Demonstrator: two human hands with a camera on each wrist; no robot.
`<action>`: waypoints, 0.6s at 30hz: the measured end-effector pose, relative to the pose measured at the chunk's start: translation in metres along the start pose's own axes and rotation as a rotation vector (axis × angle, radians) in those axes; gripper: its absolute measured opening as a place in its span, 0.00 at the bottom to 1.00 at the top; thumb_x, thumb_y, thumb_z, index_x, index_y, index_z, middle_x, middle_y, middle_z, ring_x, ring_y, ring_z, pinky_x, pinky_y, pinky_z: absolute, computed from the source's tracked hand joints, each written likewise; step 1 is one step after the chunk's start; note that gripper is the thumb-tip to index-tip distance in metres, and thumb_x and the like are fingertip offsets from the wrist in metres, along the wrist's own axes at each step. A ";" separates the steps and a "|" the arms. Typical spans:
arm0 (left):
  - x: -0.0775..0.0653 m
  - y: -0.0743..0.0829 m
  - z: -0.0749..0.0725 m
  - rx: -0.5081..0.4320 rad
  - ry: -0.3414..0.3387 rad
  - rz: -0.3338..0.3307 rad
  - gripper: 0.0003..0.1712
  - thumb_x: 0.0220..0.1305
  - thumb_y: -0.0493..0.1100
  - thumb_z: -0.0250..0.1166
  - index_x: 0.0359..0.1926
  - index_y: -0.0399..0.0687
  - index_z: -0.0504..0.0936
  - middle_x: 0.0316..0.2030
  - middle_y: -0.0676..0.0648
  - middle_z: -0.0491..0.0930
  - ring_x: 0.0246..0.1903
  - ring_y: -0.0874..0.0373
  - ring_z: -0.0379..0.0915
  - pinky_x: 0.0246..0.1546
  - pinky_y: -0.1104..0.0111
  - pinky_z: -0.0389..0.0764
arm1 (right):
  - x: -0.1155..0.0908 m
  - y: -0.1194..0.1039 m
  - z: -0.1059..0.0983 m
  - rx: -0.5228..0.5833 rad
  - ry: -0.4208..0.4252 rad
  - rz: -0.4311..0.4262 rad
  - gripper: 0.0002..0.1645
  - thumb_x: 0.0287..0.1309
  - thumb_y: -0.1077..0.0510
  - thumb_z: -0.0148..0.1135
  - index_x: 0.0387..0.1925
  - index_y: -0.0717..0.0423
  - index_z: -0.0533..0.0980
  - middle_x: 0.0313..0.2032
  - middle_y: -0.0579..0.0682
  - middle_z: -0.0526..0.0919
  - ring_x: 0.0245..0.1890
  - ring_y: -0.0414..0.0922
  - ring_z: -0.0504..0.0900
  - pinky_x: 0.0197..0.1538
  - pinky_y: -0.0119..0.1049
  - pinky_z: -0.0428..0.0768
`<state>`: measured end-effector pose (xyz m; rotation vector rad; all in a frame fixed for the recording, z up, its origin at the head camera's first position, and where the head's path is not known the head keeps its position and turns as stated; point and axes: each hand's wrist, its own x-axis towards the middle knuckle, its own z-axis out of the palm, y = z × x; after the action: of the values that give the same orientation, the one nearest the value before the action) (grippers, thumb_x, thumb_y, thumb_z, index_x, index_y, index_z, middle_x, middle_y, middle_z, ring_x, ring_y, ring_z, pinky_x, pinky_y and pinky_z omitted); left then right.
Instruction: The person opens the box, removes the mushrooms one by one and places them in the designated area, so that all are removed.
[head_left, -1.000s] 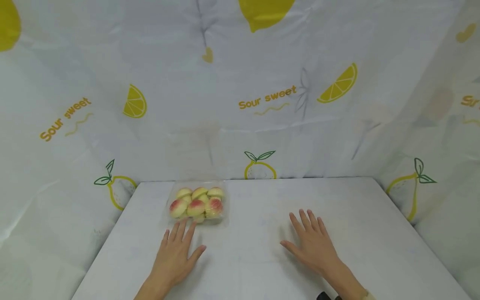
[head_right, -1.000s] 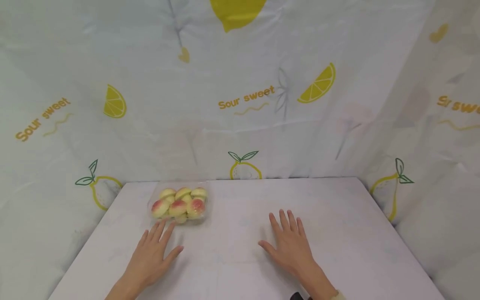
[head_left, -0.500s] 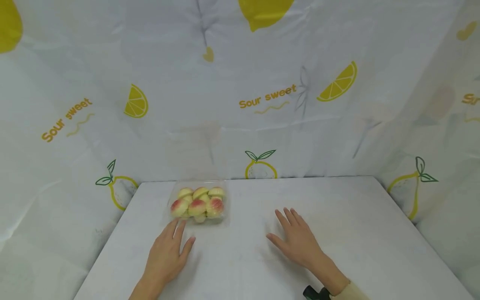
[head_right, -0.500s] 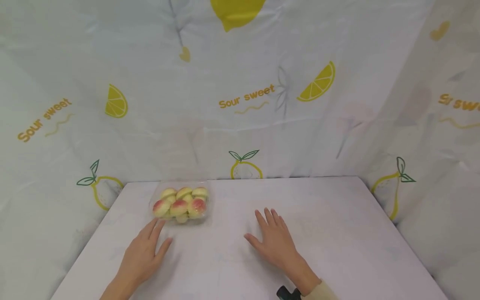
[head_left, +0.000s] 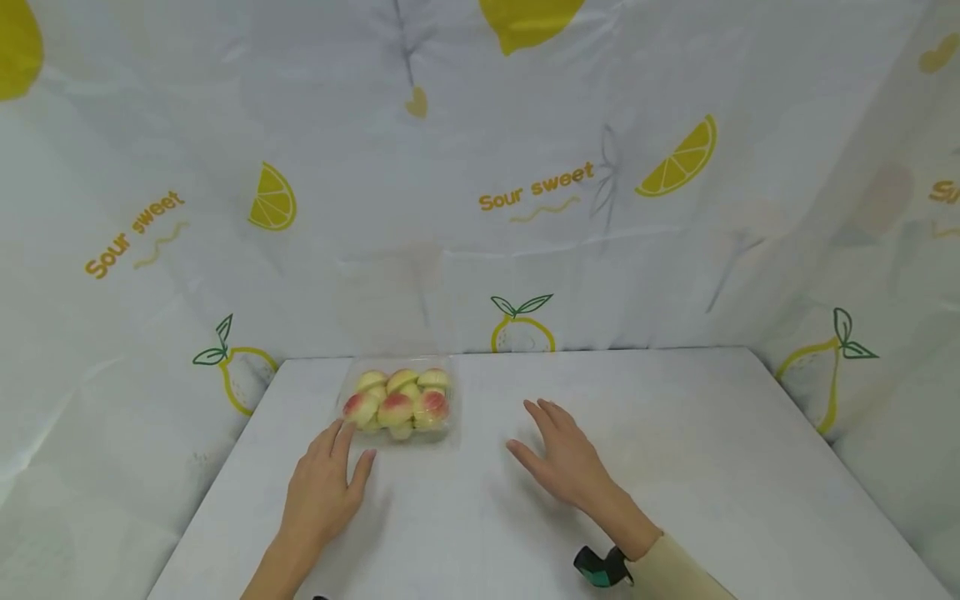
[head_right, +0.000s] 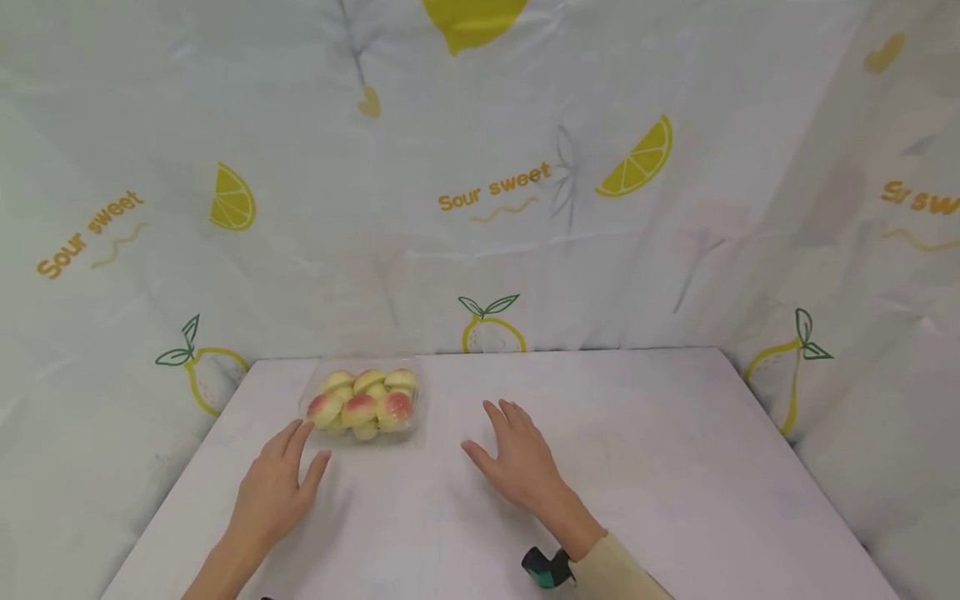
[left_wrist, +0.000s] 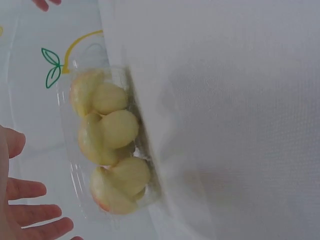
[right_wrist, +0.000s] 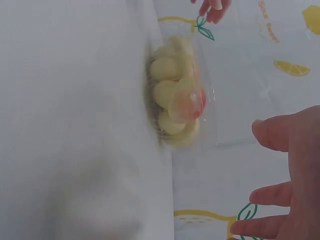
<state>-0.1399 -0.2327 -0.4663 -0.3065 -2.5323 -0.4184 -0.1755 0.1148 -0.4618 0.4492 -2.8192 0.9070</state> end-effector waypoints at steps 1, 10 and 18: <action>0.002 -0.001 0.000 0.000 0.006 -0.004 0.30 0.68 0.47 0.66 0.62 0.29 0.74 0.60 0.27 0.74 0.57 0.29 0.73 0.48 0.37 0.76 | 0.002 -0.002 0.001 0.021 -0.003 0.008 0.43 0.67 0.37 0.61 0.72 0.59 0.67 0.70 0.62 0.67 0.71 0.60 0.64 0.67 0.62 0.67; 0.015 -0.010 0.005 -0.040 -0.006 -0.096 0.31 0.70 0.47 0.63 0.66 0.31 0.71 0.61 0.25 0.72 0.58 0.27 0.70 0.49 0.34 0.74 | 0.013 -0.015 0.008 0.148 -0.041 0.061 0.42 0.67 0.38 0.62 0.72 0.57 0.67 0.71 0.57 0.68 0.72 0.56 0.64 0.69 0.58 0.66; 0.021 -0.021 0.005 -0.071 -0.004 -0.130 0.33 0.70 0.47 0.63 0.67 0.29 0.69 0.64 0.26 0.69 0.61 0.27 0.67 0.52 0.33 0.72 | 0.018 -0.020 0.013 0.182 -0.030 0.044 0.41 0.67 0.39 0.63 0.72 0.56 0.67 0.70 0.56 0.69 0.71 0.56 0.66 0.69 0.57 0.67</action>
<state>-0.1663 -0.2477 -0.4633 -0.1694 -2.5535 -0.5594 -0.1864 0.0879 -0.4573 0.4283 -2.7953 1.1810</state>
